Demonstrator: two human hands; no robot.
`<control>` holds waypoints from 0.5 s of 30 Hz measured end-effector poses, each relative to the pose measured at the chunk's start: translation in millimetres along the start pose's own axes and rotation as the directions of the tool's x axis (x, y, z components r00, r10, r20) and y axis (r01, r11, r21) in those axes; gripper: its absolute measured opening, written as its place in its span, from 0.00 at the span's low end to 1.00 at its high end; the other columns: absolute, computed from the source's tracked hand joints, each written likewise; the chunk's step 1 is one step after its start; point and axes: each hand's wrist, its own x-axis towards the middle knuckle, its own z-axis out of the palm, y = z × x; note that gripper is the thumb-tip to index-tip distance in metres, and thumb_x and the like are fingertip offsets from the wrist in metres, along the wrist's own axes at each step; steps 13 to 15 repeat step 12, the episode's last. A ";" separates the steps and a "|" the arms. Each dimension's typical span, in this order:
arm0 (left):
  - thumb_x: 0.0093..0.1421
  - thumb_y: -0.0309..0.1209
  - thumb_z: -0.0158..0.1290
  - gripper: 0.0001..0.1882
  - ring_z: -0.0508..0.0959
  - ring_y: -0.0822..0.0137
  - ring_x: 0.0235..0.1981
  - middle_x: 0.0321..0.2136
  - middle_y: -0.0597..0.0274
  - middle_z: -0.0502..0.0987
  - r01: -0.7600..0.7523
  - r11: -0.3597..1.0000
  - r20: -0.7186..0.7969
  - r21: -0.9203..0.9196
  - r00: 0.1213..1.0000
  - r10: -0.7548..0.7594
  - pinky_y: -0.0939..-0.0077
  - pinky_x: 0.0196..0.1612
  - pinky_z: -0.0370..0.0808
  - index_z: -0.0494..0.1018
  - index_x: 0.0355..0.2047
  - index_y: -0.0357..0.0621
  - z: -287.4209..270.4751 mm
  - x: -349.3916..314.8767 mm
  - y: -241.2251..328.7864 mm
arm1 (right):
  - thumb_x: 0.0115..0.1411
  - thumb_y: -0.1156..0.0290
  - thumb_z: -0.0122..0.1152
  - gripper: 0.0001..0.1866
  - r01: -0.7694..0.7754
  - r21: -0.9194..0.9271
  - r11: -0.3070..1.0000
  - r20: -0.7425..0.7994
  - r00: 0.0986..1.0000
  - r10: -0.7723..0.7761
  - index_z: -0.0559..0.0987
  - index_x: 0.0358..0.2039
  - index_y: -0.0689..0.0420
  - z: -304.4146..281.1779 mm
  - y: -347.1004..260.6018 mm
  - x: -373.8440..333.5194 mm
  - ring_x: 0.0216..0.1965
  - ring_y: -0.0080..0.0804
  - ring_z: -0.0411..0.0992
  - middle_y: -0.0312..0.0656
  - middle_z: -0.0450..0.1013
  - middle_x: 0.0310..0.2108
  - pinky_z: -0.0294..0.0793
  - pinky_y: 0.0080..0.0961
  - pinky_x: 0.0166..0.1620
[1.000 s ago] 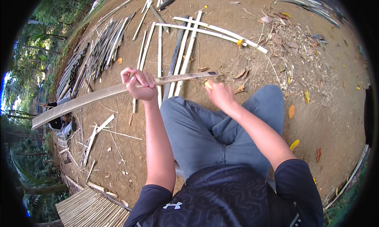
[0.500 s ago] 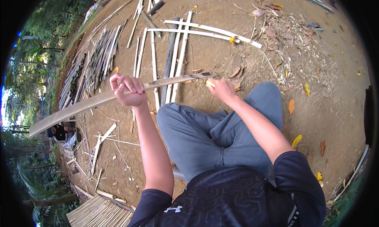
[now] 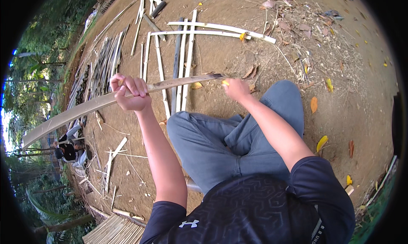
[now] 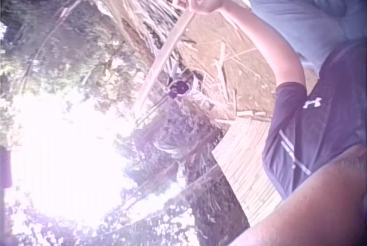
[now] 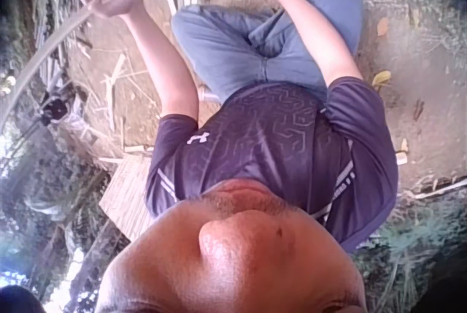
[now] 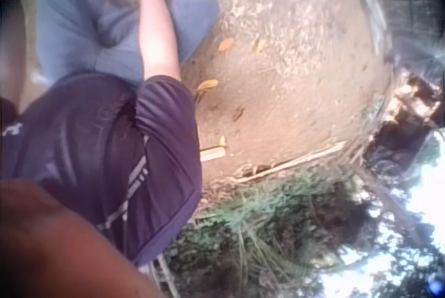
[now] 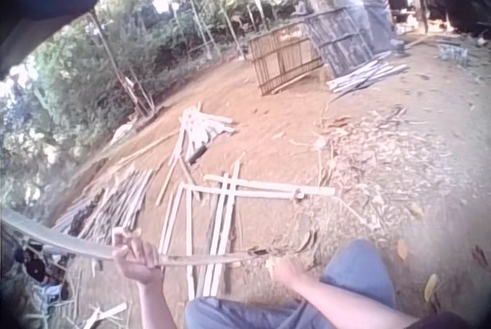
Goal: The person sits on the ground and uses a knife and a machete to trim and peel long strips of bamboo. They shave off the outer layers of the bamboo strips and smooth the edges by hand.
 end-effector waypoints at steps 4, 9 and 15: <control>0.51 0.35 0.40 0.13 0.54 0.78 0.06 0.08 0.72 0.56 0.009 1.000 0.011 -0.013 1.000 -0.009 0.83 0.10 0.57 0.67 0.34 0.44 8.5 -0.7 -2.4 | 0.60 0.63 0.54 0.15 -0.084 -0.031 0.996 0.033 0.996 0.085 0.81 0.41 0.58 -1.3 8.0 -0.7 0.41 0.49 0.79 0.52 0.80 0.38 0.78 0.44 0.42; 0.51 0.32 0.39 0.13 0.56 0.77 0.05 0.08 0.70 0.56 -0.029 0.997 0.061 -0.078 0.998 0.034 0.82 0.07 0.60 0.66 0.35 0.40 8.8 -0.4 -4.7 | 0.56 0.68 0.57 0.14 -0.260 -0.173 0.950 0.092 0.956 0.279 0.82 0.42 0.57 -1.6 30.4 12.4 0.47 0.50 0.78 0.52 0.79 0.42 0.77 0.41 0.49; 0.49 0.33 0.42 0.13 0.57 0.77 0.05 0.08 0.70 0.58 -0.036 0.999 0.058 0.005 0.998 0.036 0.83 0.08 0.60 0.68 0.35 0.43 5.9 -0.6 -4.1 | 0.58 0.65 0.57 0.17 -0.294 -0.087 0.952 0.081 0.950 0.301 0.81 0.46 0.57 -5.8 17.8 -3.3 0.48 0.48 0.77 0.53 0.77 0.47 0.76 0.43 0.50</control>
